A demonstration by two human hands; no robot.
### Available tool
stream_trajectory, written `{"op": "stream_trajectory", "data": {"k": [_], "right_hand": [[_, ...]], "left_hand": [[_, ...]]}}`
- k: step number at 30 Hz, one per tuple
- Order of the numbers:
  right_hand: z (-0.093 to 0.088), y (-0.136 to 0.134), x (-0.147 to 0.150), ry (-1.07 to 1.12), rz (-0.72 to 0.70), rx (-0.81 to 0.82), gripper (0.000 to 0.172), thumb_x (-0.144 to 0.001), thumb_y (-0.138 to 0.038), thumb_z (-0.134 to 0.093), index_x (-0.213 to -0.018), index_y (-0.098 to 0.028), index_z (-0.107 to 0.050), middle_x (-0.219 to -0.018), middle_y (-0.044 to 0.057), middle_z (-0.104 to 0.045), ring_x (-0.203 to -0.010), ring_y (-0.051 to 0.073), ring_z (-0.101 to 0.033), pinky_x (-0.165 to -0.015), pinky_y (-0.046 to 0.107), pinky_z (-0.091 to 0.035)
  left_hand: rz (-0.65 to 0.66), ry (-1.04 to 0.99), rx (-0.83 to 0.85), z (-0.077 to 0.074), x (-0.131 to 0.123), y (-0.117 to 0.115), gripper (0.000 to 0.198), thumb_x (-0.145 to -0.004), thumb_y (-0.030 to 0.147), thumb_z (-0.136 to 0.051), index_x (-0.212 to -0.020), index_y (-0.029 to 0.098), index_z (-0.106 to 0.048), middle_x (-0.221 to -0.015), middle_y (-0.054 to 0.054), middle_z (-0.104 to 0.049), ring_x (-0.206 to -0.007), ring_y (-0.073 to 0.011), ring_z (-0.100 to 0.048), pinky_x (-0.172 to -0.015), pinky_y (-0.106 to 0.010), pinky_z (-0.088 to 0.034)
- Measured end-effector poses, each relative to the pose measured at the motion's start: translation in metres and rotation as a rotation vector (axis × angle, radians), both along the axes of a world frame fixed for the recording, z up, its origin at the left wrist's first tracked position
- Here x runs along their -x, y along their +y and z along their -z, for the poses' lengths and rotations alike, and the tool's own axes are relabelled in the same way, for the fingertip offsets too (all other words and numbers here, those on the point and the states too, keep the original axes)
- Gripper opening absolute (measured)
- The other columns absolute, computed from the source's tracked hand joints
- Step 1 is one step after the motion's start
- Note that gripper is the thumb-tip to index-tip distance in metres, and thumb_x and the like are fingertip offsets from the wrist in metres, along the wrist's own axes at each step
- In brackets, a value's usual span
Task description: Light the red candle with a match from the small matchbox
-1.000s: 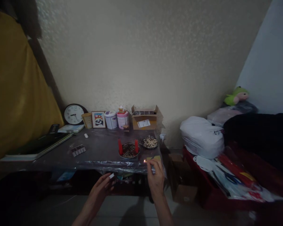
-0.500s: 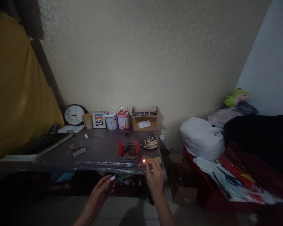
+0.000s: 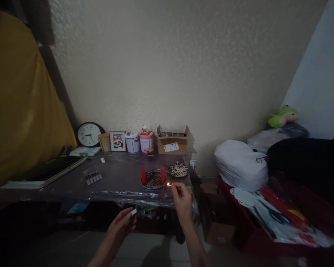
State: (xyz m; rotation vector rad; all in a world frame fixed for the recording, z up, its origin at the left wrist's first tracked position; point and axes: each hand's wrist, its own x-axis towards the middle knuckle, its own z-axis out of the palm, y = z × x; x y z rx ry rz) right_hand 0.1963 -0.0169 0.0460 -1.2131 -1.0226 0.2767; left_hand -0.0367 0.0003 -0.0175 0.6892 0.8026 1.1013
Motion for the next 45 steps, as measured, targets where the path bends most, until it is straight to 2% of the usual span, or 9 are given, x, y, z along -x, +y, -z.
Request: {"op": "stream_trajectory", "data": {"k": [11,23,34,45], "right_hand": [[-0.020,0.020,-0.003,0.088,-0.047,-0.057,0.014,-0.068,-0.032,-0.064,-0.073,-0.018,-0.064,-0.068,0.001,-0.065,-0.065,0.016,-0.061,-0.061,0.027,-0.048],[-0.031,0.048,-0.007,0.128,-0.028,-0.092,0.018,-0.065,-0.035,-0.065,-0.071,-0.018,-0.066,-0.069,0.001,-0.066,-0.066,0.017,-0.059,-0.062,0.028,-0.048],[-0.030,0.067,-0.004,0.160,0.000,-0.092,0.022,-0.065,-0.038,-0.064,-0.071,-0.017,-0.066,-0.066,0.002,-0.065,-0.063,0.017,-0.058,-0.061,0.029,-0.047],[-0.029,0.073,-0.003,0.157,-0.023,-0.081,0.020,-0.065,-0.036,-0.064,-0.072,-0.017,-0.065,-0.070,0.002,-0.064,-0.067,0.018,-0.059,-0.062,0.030,-0.048]], "left_hand": [[0.009,-0.016,0.015,-0.007,0.000,0.000,0.038,-0.060,0.032,-0.076,-0.093,0.019,-0.061,-0.079,-0.001,-0.066,-0.070,-0.0149,-0.063,-0.064,-0.027,-0.049],[0.032,-0.029,0.017,-0.002,0.002,0.002,0.036,-0.066,0.032,-0.072,-0.098,0.020,-0.059,-0.079,-0.002,-0.066,-0.071,-0.0137,-0.063,-0.066,-0.026,-0.048],[0.004,-0.027,0.054,-0.006,0.002,0.002,0.040,-0.057,0.032,-0.077,-0.092,0.019,-0.062,-0.077,-0.002,-0.066,-0.067,-0.0144,-0.063,-0.063,-0.027,-0.049],[0.005,-0.015,0.055,-0.007,0.002,0.003,0.040,-0.056,0.035,-0.077,-0.091,0.021,-0.063,-0.079,-0.002,-0.068,-0.068,-0.0156,-0.064,-0.064,-0.027,-0.048]]}}
